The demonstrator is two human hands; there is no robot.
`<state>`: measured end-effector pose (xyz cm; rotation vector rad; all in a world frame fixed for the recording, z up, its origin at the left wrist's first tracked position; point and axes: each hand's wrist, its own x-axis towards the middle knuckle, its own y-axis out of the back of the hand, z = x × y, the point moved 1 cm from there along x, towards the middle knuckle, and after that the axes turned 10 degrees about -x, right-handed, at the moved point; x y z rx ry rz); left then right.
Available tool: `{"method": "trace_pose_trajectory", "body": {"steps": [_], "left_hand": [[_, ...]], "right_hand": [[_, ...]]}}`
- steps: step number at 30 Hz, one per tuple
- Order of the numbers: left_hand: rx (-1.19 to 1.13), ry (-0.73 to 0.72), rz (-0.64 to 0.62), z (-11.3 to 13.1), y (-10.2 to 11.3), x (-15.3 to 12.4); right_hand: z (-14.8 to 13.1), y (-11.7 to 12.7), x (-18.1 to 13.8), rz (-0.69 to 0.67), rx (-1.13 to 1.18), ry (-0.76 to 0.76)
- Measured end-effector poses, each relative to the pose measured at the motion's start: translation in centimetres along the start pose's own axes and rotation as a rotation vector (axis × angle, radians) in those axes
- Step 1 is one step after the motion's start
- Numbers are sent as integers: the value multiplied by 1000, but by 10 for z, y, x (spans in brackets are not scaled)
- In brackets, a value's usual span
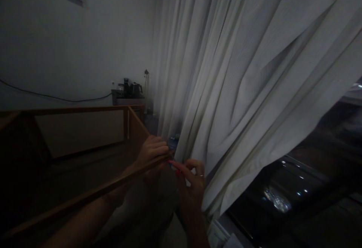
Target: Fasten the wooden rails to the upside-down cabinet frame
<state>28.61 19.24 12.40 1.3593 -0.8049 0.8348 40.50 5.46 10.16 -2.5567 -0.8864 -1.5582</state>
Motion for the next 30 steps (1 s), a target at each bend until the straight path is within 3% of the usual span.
{"method": "trace_pose_trajectory", "body": {"steps": [7,16,23,30], "left_hand": [[-8,-2,-5,1,1,1],[-3,6,-20,0,1,-1],[18,47,-29,-4,-3,-3],[1,31,-40,0,1,-1]], "right_hand": [[-10,6,-4,-76,31,71],[-6,4,-2,-151,55,-20],[-7,8,1,-227,128,42],[1,6,17,-386,330,-204]]}}
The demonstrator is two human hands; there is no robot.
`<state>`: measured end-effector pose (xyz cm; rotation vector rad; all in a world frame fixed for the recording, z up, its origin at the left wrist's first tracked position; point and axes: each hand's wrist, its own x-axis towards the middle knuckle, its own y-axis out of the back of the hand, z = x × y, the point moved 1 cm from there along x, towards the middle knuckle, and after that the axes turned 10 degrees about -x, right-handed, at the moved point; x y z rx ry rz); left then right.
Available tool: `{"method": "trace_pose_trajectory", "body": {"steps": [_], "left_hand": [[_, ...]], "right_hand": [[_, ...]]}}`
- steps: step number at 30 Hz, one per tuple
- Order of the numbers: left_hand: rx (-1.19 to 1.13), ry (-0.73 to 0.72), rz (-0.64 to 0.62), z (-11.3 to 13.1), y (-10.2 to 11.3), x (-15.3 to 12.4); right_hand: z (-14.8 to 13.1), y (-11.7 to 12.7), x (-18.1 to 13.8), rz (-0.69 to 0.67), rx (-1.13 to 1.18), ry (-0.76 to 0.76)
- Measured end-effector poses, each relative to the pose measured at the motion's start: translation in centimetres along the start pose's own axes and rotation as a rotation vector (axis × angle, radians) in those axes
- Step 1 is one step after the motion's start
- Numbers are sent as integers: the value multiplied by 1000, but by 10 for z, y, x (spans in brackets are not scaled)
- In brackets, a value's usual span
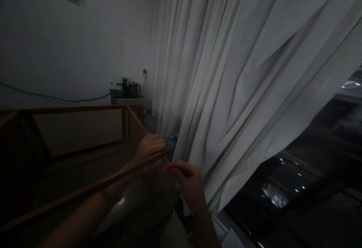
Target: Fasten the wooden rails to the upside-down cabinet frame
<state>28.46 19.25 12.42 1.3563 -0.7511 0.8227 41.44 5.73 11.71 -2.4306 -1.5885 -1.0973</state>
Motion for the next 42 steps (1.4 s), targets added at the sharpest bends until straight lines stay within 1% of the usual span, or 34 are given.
{"method": "trace_pose_trajectory", "body": {"steps": [2,4,6,9,10,11,13,17,20,24,26,30,32,34,36,39,42], "left_hand": [[-5,-13,-3,-1,-1,0],[-2,-24,-6,-3,-2,-1],[0,-18,-4,-4,-3,-2],[-4,6,-1,-3,-2,-2],[-7,9,-2,-2,-1,-1],[-9,9,-4,-1,-1,-1],[-15,1,-8,0,1,0],[-29,-21,7,1,0,0],[-22,-24,21,1,0,0],[-22,-1,2,1,0,0],[-3,11,-12,1,1,0],[38,23,-27,2,1,0],[32,20,-26,3,1,1],[23,17,-28,3,2,1],[25,16,-32,3,2,1],[44,17,-34,3,2,1],[64,30,-48,3,2,1]], "right_hand": [[2,2,3,-44,57,-28],[3,5,5,-59,27,3],[-1,7,5,-29,-96,116],[-10,8,3,81,-320,382],[-12,7,2,112,-375,447],[-14,6,0,128,-417,488],[-13,4,-3,124,-471,522],[-4,1,-8,83,-479,562],[1,2,-9,48,-446,543],[-3,4,-9,0,-401,455],[-5,5,-9,-4,-360,378],[-2,3,-11,-66,-201,166],[0,2,-11,-39,-116,64],[1,0,-10,15,-42,-3],[1,-2,-9,49,30,-18],[1,-7,-9,74,118,0],[5,-10,-14,172,125,-1]]}}
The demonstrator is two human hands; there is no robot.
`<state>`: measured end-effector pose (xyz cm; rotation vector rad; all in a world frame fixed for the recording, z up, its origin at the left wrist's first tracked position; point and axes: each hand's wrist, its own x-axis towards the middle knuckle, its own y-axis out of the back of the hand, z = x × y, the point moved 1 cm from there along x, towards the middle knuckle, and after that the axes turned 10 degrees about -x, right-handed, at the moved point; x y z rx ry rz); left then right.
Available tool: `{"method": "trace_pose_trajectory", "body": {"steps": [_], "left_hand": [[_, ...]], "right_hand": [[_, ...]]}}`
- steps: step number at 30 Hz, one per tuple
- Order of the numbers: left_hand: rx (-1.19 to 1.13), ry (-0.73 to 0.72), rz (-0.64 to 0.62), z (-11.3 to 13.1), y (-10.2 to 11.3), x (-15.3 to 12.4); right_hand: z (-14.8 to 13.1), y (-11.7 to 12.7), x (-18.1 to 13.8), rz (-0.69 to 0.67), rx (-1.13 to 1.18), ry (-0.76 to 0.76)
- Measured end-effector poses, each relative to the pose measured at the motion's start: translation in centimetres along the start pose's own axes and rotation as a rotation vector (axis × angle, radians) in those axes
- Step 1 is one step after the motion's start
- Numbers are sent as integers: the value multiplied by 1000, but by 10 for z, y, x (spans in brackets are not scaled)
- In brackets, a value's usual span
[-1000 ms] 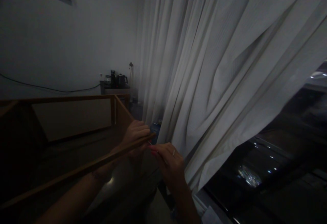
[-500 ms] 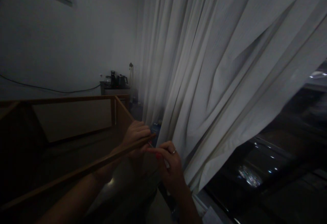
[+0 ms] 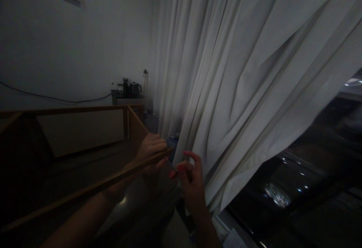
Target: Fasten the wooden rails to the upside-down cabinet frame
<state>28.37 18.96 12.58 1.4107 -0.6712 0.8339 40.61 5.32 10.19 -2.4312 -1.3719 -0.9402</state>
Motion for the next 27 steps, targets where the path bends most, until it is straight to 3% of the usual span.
{"method": "trace_pose_trajectory", "body": {"steps": [3,7,11,14,16,18,22,24,27], "left_hand": [[2,10,-11,0,0,0],[-10,4,-11,-2,-1,-1],[-8,-6,-5,-4,-2,-1],[-6,-10,-3,-2,-1,0],[-8,-15,14,0,1,0],[-12,-15,18,2,2,0],[-21,-13,2,0,1,0],[-19,-20,11,-1,0,-1],[-4,-18,9,-2,-1,0]], "right_hand": [[5,3,-6,93,-125,58],[5,9,-3,126,-404,324],[1,12,5,131,-536,616],[-3,12,7,182,-620,673],[-7,11,6,200,-636,555],[-10,9,5,163,-572,300],[-14,0,3,-69,-276,-193],[-15,-4,3,-170,-168,-276],[-11,-6,3,-177,-125,-233]]}}
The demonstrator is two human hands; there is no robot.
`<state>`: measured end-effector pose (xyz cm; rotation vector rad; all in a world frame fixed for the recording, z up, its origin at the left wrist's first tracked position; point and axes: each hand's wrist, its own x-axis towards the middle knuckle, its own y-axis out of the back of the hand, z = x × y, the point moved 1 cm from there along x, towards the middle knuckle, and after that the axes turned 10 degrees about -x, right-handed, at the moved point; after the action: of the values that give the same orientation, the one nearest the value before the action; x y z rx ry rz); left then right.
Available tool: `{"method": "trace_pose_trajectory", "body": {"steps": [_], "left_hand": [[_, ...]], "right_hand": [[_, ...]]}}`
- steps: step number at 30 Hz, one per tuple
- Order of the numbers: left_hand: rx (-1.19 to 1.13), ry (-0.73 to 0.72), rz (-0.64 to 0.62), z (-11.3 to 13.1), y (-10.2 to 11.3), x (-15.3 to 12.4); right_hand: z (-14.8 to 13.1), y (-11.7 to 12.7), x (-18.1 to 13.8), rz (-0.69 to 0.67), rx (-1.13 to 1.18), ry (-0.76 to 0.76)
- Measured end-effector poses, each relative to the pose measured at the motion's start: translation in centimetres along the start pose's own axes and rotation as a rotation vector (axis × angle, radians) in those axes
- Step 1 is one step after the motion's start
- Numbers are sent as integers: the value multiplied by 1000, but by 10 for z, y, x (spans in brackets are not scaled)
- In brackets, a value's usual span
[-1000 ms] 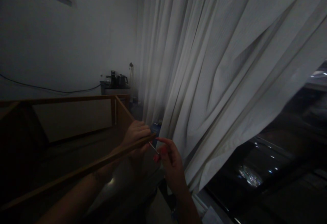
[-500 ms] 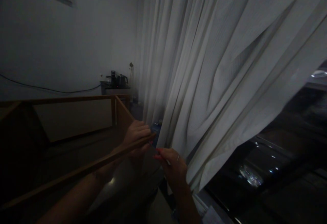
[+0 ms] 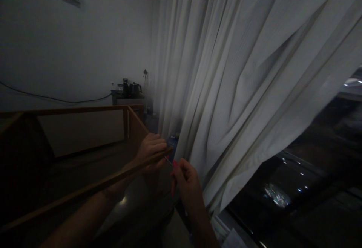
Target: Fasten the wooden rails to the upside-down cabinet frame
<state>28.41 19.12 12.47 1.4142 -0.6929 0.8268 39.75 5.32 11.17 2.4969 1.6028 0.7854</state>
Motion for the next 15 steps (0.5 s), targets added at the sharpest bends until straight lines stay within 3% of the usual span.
{"method": "trace_pose_trajectory", "body": {"steps": [3,7,11,15], "left_hand": [[10,1,-3,1,1,1],[0,-13,-5,2,2,1],[7,4,-16,1,1,0],[21,0,-21,0,-1,0]], "right_hand": [[6,2,1,159,-94,138],[8,10,2,328,-333,482],[6,24,1,258,-558,769],[6,38,-2,131,-722,909]]}}
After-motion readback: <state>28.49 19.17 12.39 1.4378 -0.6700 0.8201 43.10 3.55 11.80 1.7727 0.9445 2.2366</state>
